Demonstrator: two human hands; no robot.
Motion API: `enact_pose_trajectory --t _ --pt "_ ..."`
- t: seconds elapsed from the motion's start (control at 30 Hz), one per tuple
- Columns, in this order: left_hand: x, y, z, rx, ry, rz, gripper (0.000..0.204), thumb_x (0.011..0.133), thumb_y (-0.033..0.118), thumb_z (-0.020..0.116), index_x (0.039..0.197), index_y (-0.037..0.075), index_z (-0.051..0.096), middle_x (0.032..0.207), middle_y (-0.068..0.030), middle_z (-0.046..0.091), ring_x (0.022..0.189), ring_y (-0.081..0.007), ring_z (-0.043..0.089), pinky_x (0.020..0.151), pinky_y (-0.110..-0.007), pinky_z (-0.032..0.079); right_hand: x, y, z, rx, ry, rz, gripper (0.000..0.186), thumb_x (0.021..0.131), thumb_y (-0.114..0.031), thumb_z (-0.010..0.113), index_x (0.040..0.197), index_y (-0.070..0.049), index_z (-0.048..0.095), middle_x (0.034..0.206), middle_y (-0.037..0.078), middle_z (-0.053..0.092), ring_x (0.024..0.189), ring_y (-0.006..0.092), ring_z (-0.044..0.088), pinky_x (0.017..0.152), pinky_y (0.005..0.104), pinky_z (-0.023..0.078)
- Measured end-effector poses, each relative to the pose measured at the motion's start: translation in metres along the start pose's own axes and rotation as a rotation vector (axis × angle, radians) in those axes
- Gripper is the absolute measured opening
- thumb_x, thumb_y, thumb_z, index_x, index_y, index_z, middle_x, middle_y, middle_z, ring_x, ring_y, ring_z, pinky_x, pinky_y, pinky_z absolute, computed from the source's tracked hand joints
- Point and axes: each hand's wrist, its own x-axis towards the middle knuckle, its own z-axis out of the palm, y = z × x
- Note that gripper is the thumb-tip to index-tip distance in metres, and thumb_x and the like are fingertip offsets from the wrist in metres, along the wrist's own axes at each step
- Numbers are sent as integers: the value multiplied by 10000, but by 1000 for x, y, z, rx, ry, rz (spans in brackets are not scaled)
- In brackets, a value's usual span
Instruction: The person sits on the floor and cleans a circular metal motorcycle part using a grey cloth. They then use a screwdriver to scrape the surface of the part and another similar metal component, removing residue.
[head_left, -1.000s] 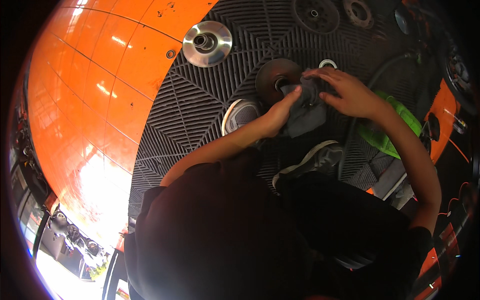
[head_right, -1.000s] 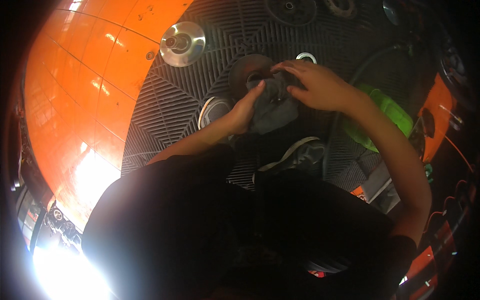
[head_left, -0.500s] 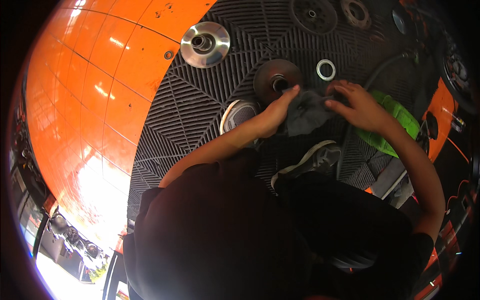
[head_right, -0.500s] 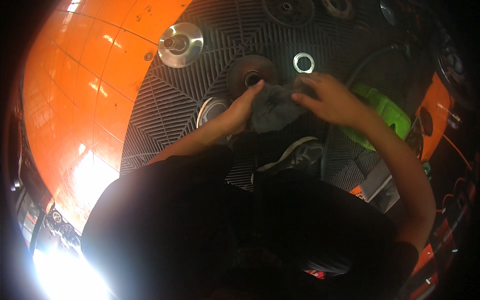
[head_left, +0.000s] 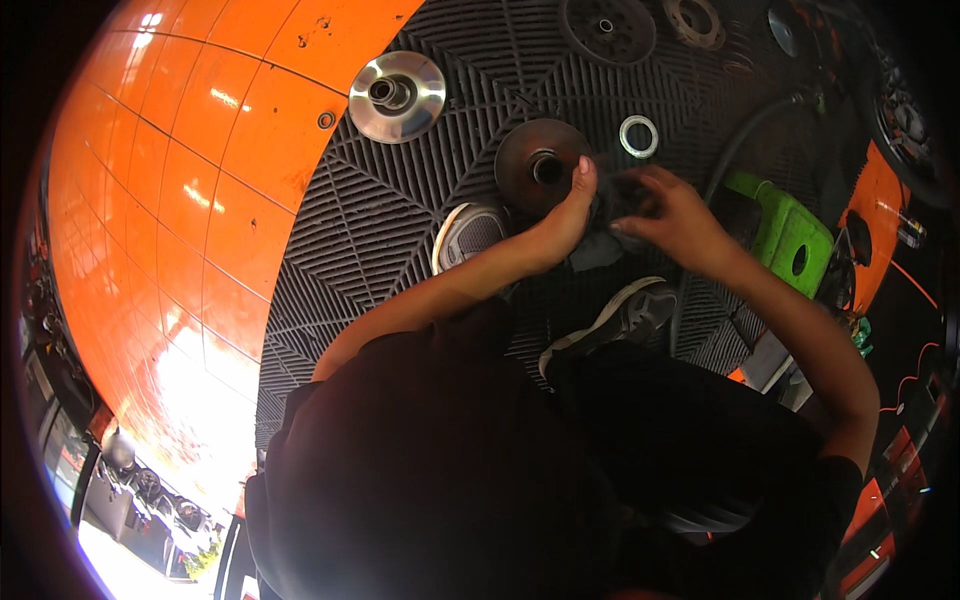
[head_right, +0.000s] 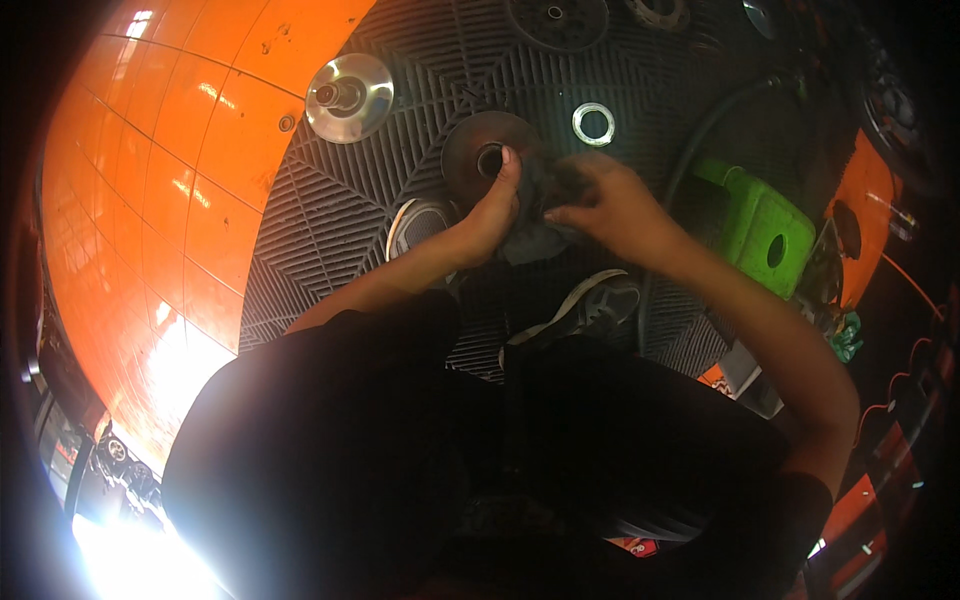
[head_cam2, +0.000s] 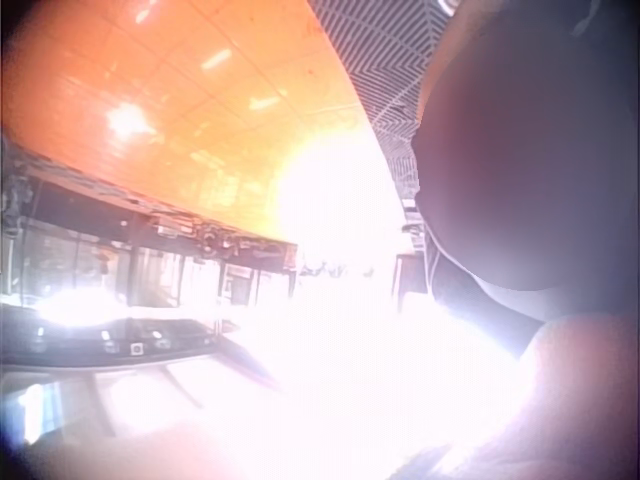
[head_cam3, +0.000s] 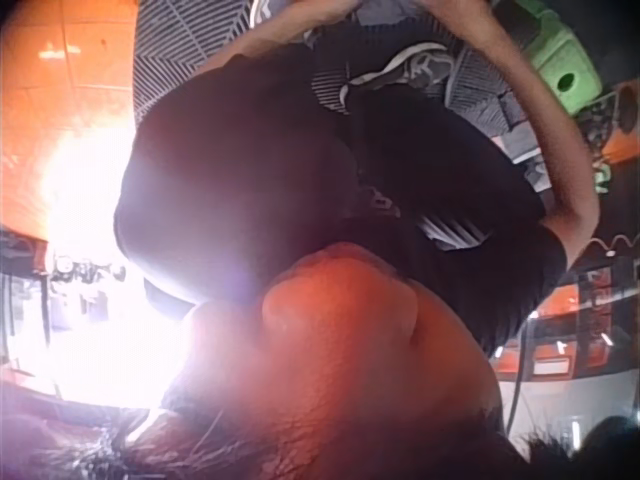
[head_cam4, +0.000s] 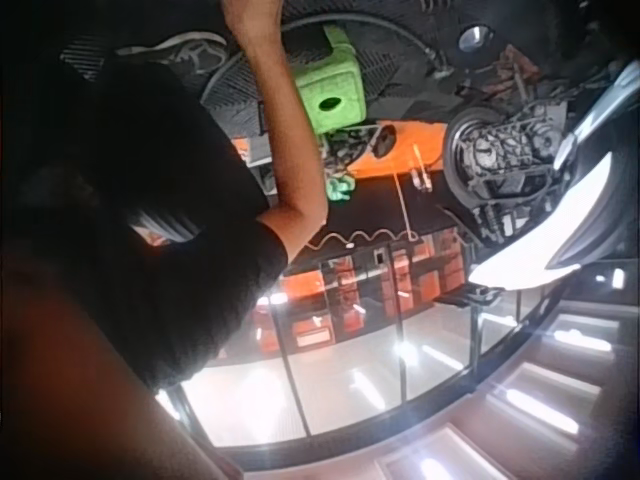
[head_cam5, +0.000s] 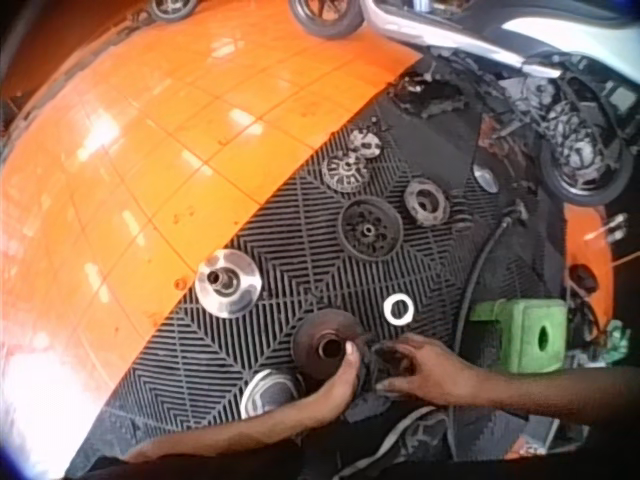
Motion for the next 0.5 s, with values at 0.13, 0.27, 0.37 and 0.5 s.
enact_pose_trajectory --t 0.13,0.27,0.37,0.5 --pt "1 -3 -5 88 -27 44 912 947 679 73 1475 -58 -18 1539 -186 89 1444 -277 73 1177 -378 128 -4 0 12 -181 61 -183 465 789 -206 743 1192 -21 605 1190 129 573 1070 293 602 894 377 497" --pt "-4 8 1 202 70 2 891 959 658 85 1464 -72 9 1495 -195 156 1444 -272 73 1168 -379 142 -8 -3 23 -163 75 -181 382 834 -176 689 1167 -7 611 1212 91 553 1084 303 576 922 404 473" --pt "2 5 -4 242 23 45 884 957 662 92 1467 -53 -12 1479 -219 169 1443 -297 90 1165 -395 150 -10 -5 23 -305 148 -249 378 855 -151 657 1200 -11 589 1188 107 571 1082 309 553 944 410 449" --pt "-1 18 13 273 88 47 916 937 695 103 1469 -33 -61 1497 -288 118 1445 -364 93 1160 -434 168 -16 -15 24 -256 157 -140 403 871 -128 630 1243 0 543 1147 145 595 1070 317 541 948 419 437"
